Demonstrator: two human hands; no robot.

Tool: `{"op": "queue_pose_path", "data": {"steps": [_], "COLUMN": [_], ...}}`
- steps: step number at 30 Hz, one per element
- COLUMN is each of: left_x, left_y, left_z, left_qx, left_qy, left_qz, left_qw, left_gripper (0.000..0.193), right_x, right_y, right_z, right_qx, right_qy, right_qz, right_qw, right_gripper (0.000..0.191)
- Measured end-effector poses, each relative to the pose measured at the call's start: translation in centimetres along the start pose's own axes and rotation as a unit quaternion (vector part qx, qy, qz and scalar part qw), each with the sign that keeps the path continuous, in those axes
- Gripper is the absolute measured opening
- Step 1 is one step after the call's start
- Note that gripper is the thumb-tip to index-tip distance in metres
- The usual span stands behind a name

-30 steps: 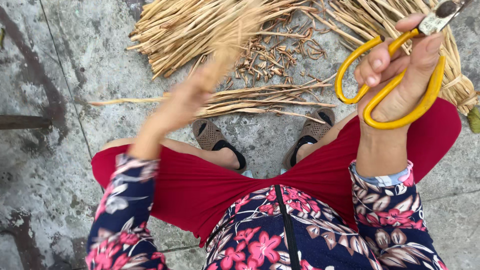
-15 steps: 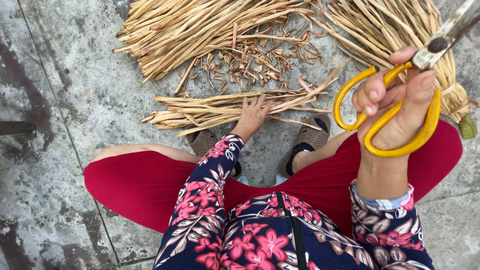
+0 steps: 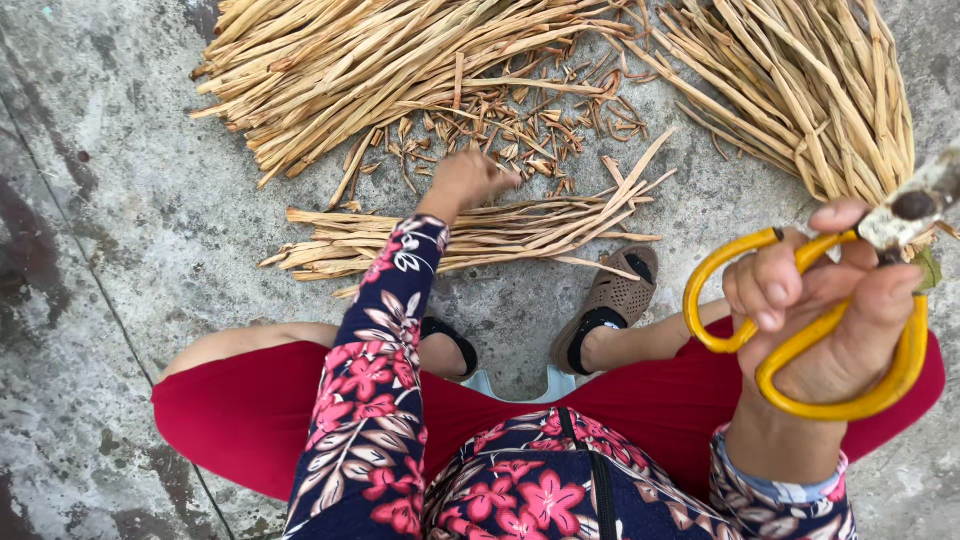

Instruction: The person sits on a concrete floor and uses yellow-handled shears to trim and split dried plant stalks. They pick up stalks from a pile, cut off the ends, and split them lengthwise, dropping the pieces back onto the floor.

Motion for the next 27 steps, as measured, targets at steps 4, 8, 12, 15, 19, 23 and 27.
{"op": "queue_pose_path", "data": {"steps": [4, 8, 12, 15, 19, 23, 27], "left_x": [3.6, 6.2, 7.2, 6.6, 5.5, 3.0, -0.7], "left_y": [-3.2, -6.0, -6.1, -5.3, -5.1, -4.6, -3.3], "left_z": [-5.6, -8.7, -7.7, -6.6, -8.2, -12.7, -17.3], "left_qx": [0.072, 0.16, 0.139, 0.219, 0.124, -0.121, -0.398], "left_qy": [0.426, 0.434, 0.357, 0.358, 0.307, 0.259, 0.165], "left_qz": [0.126, 0.095, 0.004, -0.009, 0.038, 0.068, 0.102], "left_qw": [0.893, 0.881, 0.924, 0.908, 0.943, 0.956, 0.897], "left_gripper": [0.033, 0.043, 0.023, 0.025, 0.03, 0.027, 0.051], "right_x": [-0.8, -1.4, -1.8, -1.9, -1.4, -0.5, 1.3], "right_y": [-0.6, -0.7, -0.5, -0.1, 0.4, 1.1, 2.3], "right_z": [0.1, 0.5, 0.8, 1.0, 1.0, 1.1, 1.6], "right_qx": [-0.005, 0.019, 0.024, 0.032, -0.001, -0.014, 0.0], "right_qy": [0.017, 0.02, 0.037, 0.026, -0.004, -0.009, -0.02], "right_qz": [0.026, 0.052, 0.067, 0.073, 0.06, 0.045, 0.024], "right_qw": [1.0, 0.998, 0.997, 0.996, 0.998, 0.999, 1.0], "right_gripper": [0.052, 0.053, 0.053, 0.053, 0.055, 0.057, 0.054]}}
Point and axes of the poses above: each hand's wrist, its own x-axis towards the middle knuckle, its own z-axis out of the palm, y = z × x, the point moved 2 cm from there along x, towards the middle knuckle, and after that the axes turned 13 degrees about -x, right-handed, at the moved point
